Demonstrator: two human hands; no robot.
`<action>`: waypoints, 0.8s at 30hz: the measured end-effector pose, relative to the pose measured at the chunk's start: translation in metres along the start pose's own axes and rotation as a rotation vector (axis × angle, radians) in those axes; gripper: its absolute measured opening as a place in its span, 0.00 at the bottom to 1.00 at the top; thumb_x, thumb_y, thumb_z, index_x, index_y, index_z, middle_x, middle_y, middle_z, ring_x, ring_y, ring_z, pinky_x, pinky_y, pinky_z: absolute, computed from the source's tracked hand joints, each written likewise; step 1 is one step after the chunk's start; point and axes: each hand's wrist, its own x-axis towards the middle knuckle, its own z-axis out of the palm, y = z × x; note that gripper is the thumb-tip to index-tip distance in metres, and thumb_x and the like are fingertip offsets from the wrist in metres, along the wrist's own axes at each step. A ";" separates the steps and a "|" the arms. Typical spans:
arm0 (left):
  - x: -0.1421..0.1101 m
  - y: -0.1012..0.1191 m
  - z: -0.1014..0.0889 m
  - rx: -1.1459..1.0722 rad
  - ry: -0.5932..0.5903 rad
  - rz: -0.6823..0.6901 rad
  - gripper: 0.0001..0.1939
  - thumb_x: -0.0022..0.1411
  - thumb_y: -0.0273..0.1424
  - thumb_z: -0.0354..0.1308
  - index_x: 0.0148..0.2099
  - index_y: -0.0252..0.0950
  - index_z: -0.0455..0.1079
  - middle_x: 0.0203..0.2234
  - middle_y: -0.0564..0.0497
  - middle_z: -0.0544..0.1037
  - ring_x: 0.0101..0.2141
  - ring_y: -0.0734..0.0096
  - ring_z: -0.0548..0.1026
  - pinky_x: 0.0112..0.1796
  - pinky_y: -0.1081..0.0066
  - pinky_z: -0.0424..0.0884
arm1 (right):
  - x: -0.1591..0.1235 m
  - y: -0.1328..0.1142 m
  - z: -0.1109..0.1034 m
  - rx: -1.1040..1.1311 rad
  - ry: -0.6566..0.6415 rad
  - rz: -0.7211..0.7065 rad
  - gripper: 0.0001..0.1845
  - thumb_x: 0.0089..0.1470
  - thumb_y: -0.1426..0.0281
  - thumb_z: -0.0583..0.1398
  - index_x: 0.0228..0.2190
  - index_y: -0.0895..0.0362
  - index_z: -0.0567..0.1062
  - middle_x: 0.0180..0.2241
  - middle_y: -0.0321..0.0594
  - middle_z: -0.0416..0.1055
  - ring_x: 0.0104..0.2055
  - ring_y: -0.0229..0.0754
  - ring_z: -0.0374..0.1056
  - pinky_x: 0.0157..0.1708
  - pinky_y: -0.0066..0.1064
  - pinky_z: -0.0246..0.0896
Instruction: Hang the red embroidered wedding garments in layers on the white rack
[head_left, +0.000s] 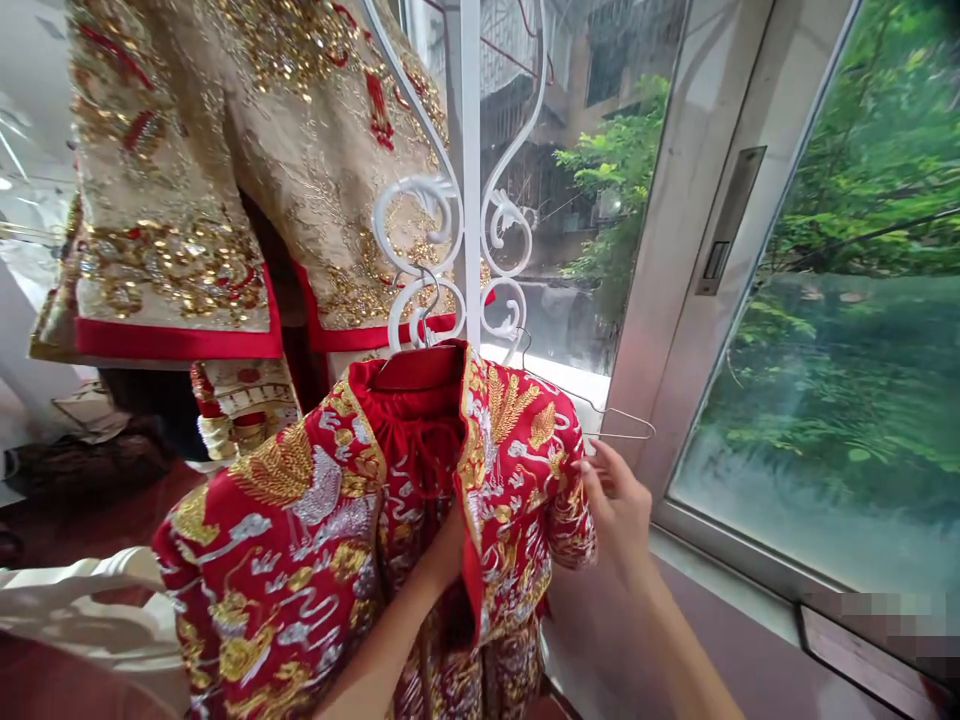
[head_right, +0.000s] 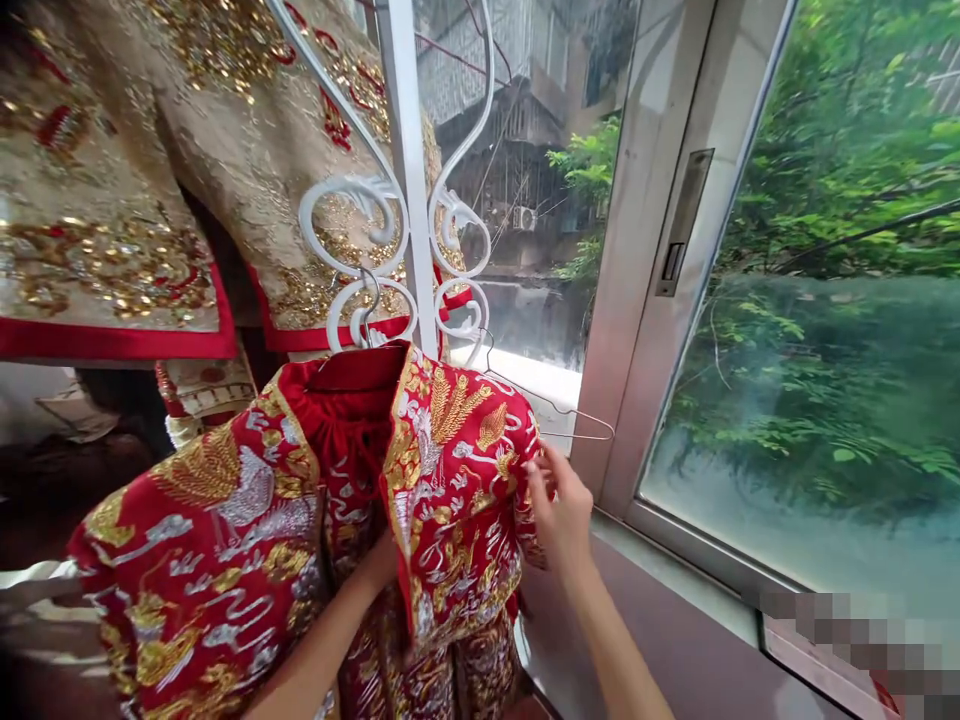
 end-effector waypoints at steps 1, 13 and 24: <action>-0.006 -0.005 0.001 -0.139 0.031 -0.066 0.26 0.57 0.50 0.44 0.47 0.38 0.69 0.42 0.40 0.76 0.45 0.54 0.72 0.45 0.55 0.70 | 0.003 0.016 -0.002 0.057 0.000 0.013 0.19 0.56 0.65 0.54 0.49 0.57 0.67 0.37 0.45 0.74 0.39 0.43 0.70 0.39 0.35 0.66; -0.053 -0.008 0.059 -0.022 0.201 -0.248 0.24 0.61 0.45 0.43 0.50 0.35 0.66 0.45 0.39 0.74 0.47 0.56 0.71 0.50 0.60 0.64 | -0.001 0.135 0.033 0.147 -0.089 0.224 0.29 0.53 0.53 0.52 0.48 0.61 0.69 0.47 0.52 0.69 0.49 0.52 0.65 0.48 0.42 0.60; -0.079 -0.008 0.022 0.329 0.212 -0.258 0.21 0.60 0.44 0.47 0.40 0.35 0.74 0.31 0.41 0.78 0.35 0.56 0.76 0.37 0.62 0.72 | -0.043 0.156 -0.001 0.107 -0.184 0.246 0.26 0.53 0.51 0.51 0.20 0.57 0.74 0.22 0.41 0.73 0.24 0.49 0.69 0.24 0.36 0.65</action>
